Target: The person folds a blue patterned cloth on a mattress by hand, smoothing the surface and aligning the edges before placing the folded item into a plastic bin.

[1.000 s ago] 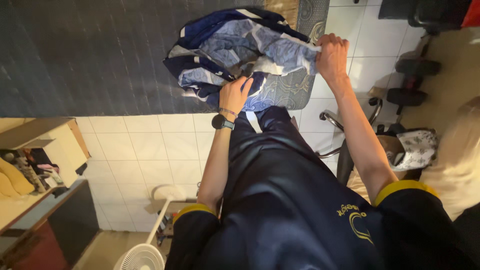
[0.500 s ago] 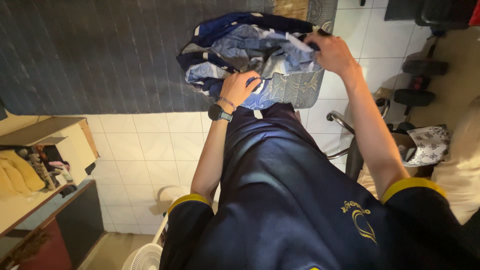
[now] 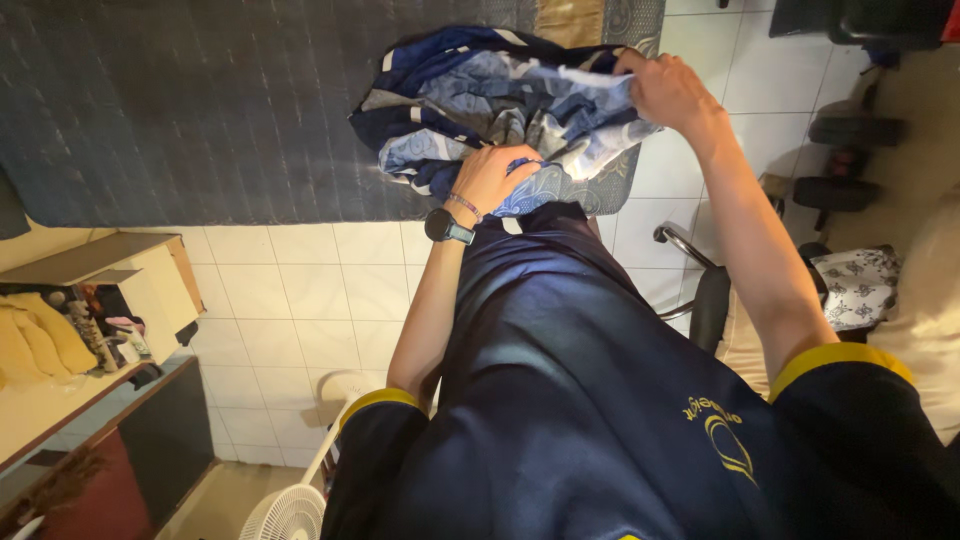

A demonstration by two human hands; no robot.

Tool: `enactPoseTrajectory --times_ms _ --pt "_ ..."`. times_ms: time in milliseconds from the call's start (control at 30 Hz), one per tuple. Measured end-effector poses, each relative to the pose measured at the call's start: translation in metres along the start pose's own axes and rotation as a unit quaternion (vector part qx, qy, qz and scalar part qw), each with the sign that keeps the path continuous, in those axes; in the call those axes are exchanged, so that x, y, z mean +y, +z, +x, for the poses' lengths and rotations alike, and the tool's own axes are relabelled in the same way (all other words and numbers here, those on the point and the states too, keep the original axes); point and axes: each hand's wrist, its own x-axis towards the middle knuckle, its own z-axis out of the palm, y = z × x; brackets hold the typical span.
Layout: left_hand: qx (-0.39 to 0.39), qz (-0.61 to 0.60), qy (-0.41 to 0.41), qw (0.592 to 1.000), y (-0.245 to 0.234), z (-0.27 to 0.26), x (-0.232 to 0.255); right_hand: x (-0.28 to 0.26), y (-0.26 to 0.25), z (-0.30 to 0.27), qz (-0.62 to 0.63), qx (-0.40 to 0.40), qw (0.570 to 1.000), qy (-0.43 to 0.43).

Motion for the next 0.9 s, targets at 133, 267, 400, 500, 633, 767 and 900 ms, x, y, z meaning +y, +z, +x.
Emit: enactPoseTrajectory --times_ms 133,267,400,500,633,767,900 --pt "0.011 -0.016 0.042 0.999 0.008 0.013 0.023 -0.006 -0.027 -0.008 0.201 -0.016 0.979 -0.025" --pt "-0.004 -0.035 0.049 0.998 0.019 0.03 0.039 -0.011 -0.036 -0.015 0.126 0.082 0.989 0.012" --pt "0.005 -0.042 0.062 0.997 0.033 0.046 0.041 -0.028 -0.047 -0.024 0.043 0.081 0.996 -0.018" --pt "0.028 -0.048 0.102 0.993 0.042 0.057 0.033 -0.051 -0.07 -0.037 -0.054 0.181 0.976 -0.106" --pt "-0.043 -0.18 0.073 0.98 0.047 0.069 0.025 -0.065 -0.09 -0.041 -0.059 0.242 0.956 -0.158" --pt "-0.06 -0.178 0.066 0.98 0.047 0.07 0.03 -0.072 -0.077 -0.042 0.272 0.031 0.943 0.191" --pt "-0.059 -0.199 0.052 0.977 0.054 0.071 0.035 -0.065 -0.056 -0.041 0.431 0.031 0.901 -0.022"
